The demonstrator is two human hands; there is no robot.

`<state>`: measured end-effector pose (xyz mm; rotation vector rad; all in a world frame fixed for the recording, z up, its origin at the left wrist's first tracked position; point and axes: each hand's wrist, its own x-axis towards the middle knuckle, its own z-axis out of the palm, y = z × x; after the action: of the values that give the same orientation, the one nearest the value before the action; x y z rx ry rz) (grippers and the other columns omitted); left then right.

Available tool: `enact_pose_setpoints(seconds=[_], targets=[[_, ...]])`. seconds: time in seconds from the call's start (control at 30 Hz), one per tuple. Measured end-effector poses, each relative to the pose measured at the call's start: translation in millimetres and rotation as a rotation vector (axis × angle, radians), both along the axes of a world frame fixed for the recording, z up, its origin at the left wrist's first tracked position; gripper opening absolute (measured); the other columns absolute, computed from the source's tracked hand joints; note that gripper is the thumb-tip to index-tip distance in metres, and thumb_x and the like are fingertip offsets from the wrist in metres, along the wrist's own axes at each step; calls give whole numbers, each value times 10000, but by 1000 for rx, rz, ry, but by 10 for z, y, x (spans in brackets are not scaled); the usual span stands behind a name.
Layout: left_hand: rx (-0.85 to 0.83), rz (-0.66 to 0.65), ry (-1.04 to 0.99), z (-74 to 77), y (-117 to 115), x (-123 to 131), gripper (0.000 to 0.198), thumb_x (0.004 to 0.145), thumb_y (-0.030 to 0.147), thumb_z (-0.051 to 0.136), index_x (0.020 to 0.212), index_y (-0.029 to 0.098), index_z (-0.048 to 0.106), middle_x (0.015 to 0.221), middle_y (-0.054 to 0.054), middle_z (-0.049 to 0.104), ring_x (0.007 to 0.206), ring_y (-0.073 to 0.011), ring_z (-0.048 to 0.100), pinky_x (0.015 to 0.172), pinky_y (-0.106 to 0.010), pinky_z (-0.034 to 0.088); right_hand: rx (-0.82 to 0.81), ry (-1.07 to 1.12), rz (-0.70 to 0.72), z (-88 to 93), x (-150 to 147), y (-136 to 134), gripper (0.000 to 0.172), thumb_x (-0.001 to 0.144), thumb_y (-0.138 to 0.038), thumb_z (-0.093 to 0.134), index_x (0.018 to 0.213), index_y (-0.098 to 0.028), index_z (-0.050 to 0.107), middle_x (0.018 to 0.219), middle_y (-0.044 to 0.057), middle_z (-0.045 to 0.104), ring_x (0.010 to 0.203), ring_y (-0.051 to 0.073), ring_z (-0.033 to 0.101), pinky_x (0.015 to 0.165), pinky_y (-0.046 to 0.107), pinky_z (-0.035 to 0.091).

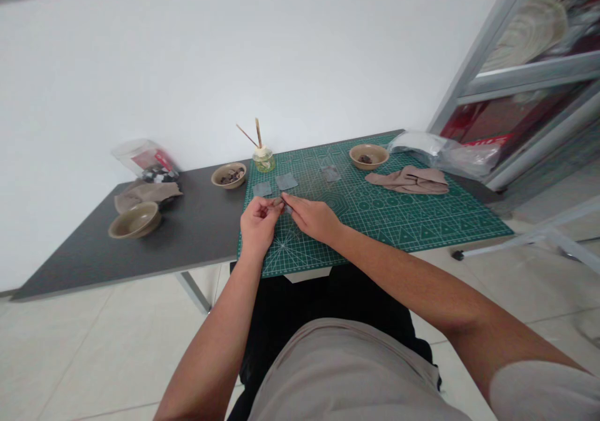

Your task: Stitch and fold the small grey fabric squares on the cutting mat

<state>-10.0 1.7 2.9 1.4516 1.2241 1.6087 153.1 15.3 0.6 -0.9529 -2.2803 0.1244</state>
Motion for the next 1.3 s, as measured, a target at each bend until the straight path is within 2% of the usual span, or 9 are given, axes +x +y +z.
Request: enact_pose_setpoints(seconds=[0.2, 0.3, 0.4, 0.6, 0.8, 0.9, 1.0, 1.13, 1.3], targets=[[9, 1, 4, 2, 25, 8, 186, 716, 274, 743, 755, 206, 574, 703, 33, 682, 615, -117, 616, 633, -250, 486, 23, 40, -36, -1, 20, 7, 503, 956, -133, 411, 1455, -149, 470, 1455, 92, 552, 1273, 190, 597, 1032, 325, 533], [-10, 17, 80, 15, 26, -1, 158, 741, 267, 714, 705, 203, 574, 612, 45, 629, 553, -102, 554, 572, -231, 436, 69, -10, 14, 21, 13, -21, 498, 960, -132, 416, 1451, -182, 485, 1482, 76, 518, 1294, 188, 580, 1042, 336, 529], [-13, 18, 126, 13, 24, -12, 165, 775, 277, 685, 684, 202, 568, 594, 40, 621, 539, -99, 528, 559, -231, 416, 83, -65, 46, 33, 4, -36, 479, 963, -137, 420, 1433, -158, 508, 1480, 89, 516, 1285, 199, 588, 1023, 343, 542], [-40, -21, 39, -24, 47, -14, 198, 742, 317, 735, 726, 204, 574, 665, 25, 664, 613, -128, 607, 628, -259, 474, 28, -85, -60, 25, -17, -35, 492, 956, -137, 441, 1445, -108, 486, 1435, 135, 557, 1200, 230, 650, 951, 358, 581], [13, 12, 74, -9, 41, -14, 190, 753, 281, 716, 703, 208, 548, 618, 46, 608, 575, -115, 574, 600, -249, 457, 59, -124, -15, 33, -31, -57, 479, 971, -153, 422, 1443, -95, 486, 1452, 143, 537, 1225, 231, 634, 951, 348, 575], [43, 19, 36, 6, 19, -6, 187, 762, 281, 714, 736, 209, 543, 671, 44, 638, 608, -120, 606, 639, -260, 487, 27, -126, -66, 32, -25, -56, 472, 972, -168, 426, 1430, -83, 502, 1429, 153, 560, 1170, 246, 667, 901, 358, 592], [63, 22, 12, -2, 13, -1, 182, 775, 282, 707, 766, 212, 540, 728, 34, 674, 640, -124, 627, 681, -275, 515, -4, -67, -121, 34, -16, -39, 465, 959, -171, 454, 1414, -109, 525, 1410, 139, 582, 1167, 239, 668, 911, 349, 583], [51, 3, -60, -35, 39, -1, 184, 779, 297, 711, 791, 209, 550, 887, -20, 727, 801, -161, 690, 745, -311, 560, -41, 69, -147, 38, 9, -6, 469, 945, -160, 462, 1407, -136, 543, 1353, 108, 641, 1161, 220, 670, 953, 328, 556], [-18, -8, -47, -33, 68, -1, 203, 725, 295, 759, 817, 206, 601, 747, 13, 693, 648, -134, 651, 673, -286, 547, -86, 222, -147, 26, 45, 30, 458, 928, -172, 494, 1374, -215, 588, 1249, 45, 712, 1070, 193, 704, 923, 303, 553]])
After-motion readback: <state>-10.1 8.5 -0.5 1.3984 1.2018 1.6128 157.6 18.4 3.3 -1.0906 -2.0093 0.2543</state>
